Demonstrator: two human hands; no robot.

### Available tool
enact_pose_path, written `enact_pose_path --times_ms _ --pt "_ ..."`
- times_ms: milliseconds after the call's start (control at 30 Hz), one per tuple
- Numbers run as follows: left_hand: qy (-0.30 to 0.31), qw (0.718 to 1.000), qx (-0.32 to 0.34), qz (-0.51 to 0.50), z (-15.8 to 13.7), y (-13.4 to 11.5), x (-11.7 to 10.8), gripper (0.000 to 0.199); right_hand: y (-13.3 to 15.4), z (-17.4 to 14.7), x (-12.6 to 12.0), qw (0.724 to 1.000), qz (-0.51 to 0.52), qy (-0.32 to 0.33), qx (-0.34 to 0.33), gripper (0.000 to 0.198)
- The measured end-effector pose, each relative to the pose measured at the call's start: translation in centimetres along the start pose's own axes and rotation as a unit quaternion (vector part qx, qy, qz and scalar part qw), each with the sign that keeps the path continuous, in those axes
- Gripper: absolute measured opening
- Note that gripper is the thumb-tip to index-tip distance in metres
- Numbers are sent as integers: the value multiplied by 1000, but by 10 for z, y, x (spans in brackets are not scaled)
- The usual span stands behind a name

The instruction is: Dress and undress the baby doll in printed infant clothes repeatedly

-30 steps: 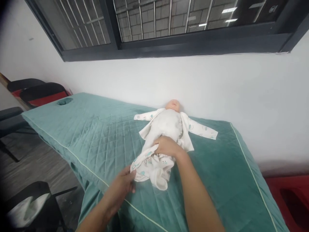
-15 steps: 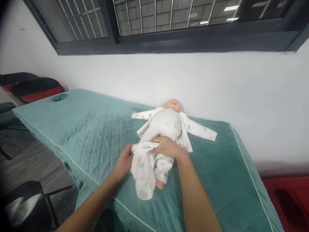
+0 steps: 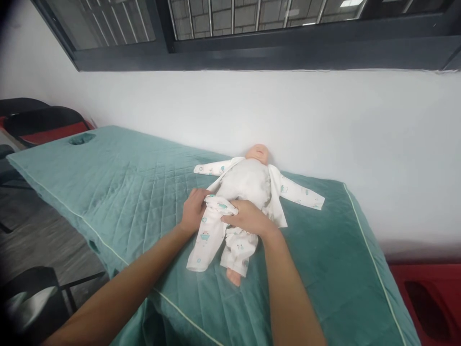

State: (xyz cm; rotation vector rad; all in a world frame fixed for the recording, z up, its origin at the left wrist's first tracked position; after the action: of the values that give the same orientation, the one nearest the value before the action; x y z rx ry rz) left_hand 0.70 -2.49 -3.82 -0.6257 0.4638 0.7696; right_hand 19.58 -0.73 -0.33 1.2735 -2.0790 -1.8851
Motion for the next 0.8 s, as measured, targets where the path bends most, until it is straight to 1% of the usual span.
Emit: enact_pose_path --times_ms 67,133,267,467,600,667,700,767,800 --pt "-10 998 49 45 7 1 2 17 -2 1 0 1000 19 -5 14 22" --pt "-9 995 71 71 13 4 6 18 -4 3 0 999 35 -13 26 19" --pt "17 993 72 91 21 11 14 22 -5 6 -1 998 55 -35 21 16" --pt "18 994 52 97 19 12 14 20 2 4 0 996 74 -45 -1 16" --pt "30 994 56 90 18 8 13 27 5 -5 -16 993 92 -66 -38 23" --pt "32 994 65 83 17 6 13 30 1 -9 -30 985 125 -106 -53 29" --pt "33 994 69 81 17 6 13 31 -3 -10 -37 977 158 -136 -51 33" --pt "35 994 69 78 17 6 13 31 -14 -11 -47 951 243 -188 -33 38" --pt "35 994 67 77 17 6 14 31 -18 -11 -49 937 283 -203 -24 38"
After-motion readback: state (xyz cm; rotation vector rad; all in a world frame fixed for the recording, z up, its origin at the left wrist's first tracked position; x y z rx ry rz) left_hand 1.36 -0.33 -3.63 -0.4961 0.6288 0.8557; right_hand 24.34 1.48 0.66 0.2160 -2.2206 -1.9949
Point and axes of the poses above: each hand's wrist, its own z-axis towards the middle knuckle, its own x-axis out of the palm, y = z × x, the point moved 4 cm from there along z, towards the middle knuckle, and after that the axes turned 9 degrees about x, right-handed, at the moved point
